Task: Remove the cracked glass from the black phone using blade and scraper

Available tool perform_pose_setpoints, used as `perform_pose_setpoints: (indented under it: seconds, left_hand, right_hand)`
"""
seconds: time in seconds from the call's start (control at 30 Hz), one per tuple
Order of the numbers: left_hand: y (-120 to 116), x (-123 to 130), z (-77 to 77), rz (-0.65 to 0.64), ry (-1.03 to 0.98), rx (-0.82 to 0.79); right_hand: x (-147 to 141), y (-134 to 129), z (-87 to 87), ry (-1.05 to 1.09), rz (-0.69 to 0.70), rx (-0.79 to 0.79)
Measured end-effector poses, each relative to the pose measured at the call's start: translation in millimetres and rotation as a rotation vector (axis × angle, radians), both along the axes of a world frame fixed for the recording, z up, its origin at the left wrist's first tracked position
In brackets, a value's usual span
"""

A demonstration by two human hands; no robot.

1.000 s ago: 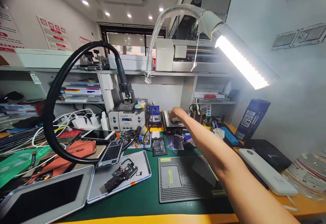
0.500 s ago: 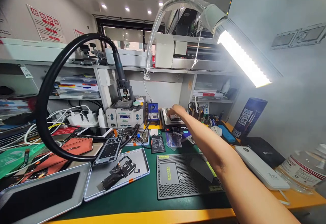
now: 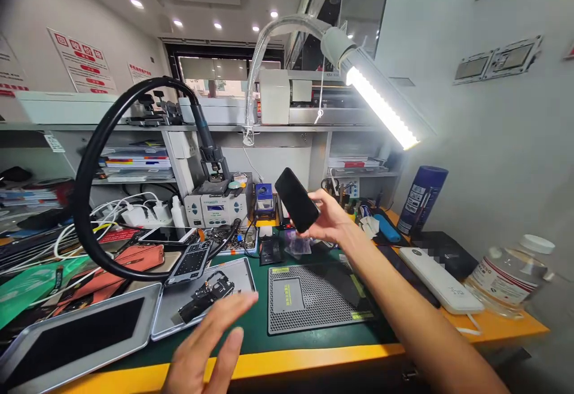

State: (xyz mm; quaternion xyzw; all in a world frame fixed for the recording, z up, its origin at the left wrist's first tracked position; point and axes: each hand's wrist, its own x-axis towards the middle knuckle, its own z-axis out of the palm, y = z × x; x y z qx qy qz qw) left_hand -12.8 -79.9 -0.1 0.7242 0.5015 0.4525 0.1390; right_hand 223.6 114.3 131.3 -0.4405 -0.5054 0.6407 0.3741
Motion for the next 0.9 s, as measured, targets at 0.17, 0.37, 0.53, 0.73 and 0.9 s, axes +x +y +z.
perform_pose_setpoints:
  seconds: [0.17, 0.37, 0.53, 0.73, 0.9]
  left_hand:
    - [54.3, 46.4, 71.0, -0.035, 0.419, 0.458]
    - [43.1, 63.4, 65.5, -0.047, 0.560, 0.555]
    - [33.6, 64.8, 64.1, -0.053, 0.586, 0.580]
    - [26.9, 68.2, 61.9, -0.064, 0.614, 0.581]
    - [25.2, 70.4, 59.5, -0.056, 0.621, 0.572]
  right_hand:
    - [7.5, -76.7, -46.4, 0.356, 0.089, -0.051]
    - [12.6, -108.6, -66.7, 0.608, 0.158, -0.100]
    - [14.4, -116.5, -72.5, 0.729, 0.237, -0.140]
    - [17.6, -121.4, -82.1, 0.861, 0.310, -0.178]
    - [15.0, -124.6, -81.4, 0.910, 0.357, -0.202]
